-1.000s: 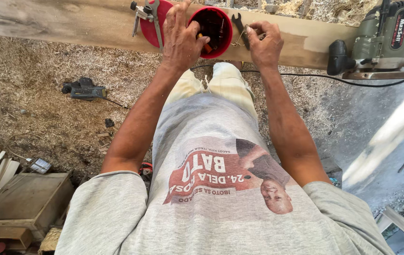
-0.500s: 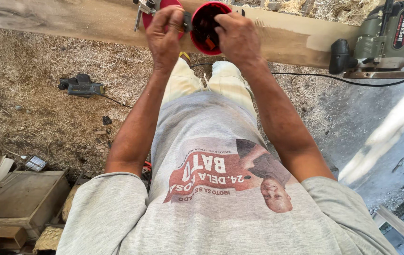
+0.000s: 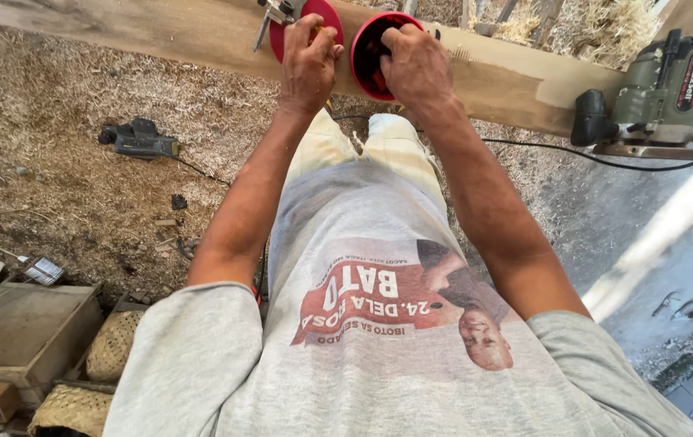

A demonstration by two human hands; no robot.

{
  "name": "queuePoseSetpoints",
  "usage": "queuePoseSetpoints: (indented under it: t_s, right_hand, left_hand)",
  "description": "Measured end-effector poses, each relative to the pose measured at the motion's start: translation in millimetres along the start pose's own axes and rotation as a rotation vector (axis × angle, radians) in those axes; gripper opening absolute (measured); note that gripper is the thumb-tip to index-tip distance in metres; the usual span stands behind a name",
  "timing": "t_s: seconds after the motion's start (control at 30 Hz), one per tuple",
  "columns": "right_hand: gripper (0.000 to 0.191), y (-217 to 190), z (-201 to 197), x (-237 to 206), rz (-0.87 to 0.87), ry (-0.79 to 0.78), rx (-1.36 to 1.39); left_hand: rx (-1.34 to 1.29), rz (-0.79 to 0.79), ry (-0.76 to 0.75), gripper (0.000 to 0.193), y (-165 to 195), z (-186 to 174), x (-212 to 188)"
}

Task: The person uses a handheld router to shape the edge of a wooden plank resting on a support beam, guiding it along the wood. They then set the router down, retrieve a wrench and router bit from a red cup, and fit a new bit into the router base before walking away.

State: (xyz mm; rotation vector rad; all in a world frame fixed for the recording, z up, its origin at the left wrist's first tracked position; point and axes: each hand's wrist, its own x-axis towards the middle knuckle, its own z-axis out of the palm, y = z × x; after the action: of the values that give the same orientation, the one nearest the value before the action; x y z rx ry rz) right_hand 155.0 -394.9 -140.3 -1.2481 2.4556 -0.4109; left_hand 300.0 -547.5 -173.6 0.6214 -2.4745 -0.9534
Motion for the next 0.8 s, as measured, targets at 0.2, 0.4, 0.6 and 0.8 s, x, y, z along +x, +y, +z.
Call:
queuePoseSetpoints:
  t_s: [0.2,0.4,0.6,0.8]
  right_hand:
    - [0.016,-13.5,33.0,21.2,0.073,-0.073,-0.169]
    - [0.021,-1.1,33.6,11.6,0.005,-0.009,-0.045]
    - [0.015,-10.4,43.6,26.4,0.067,-0.094,-0.124]
    - [0.016,-14.4,24.1,18.3,0.021,-0.025,-0.07]
  left_hand:
    - [0.108,0.164,-0.037,0.049,-1.9,-2.4,6.6]
    - [0.023,0.041,0.096,0.037,6.9,-12.3,2.3]
    - [-0.085,0.032,0.082,0.024,22.7,-13.5,-1.9]
    - [-0.096,0.04,0.107,0.023,31.9,-13.3,-3.6]
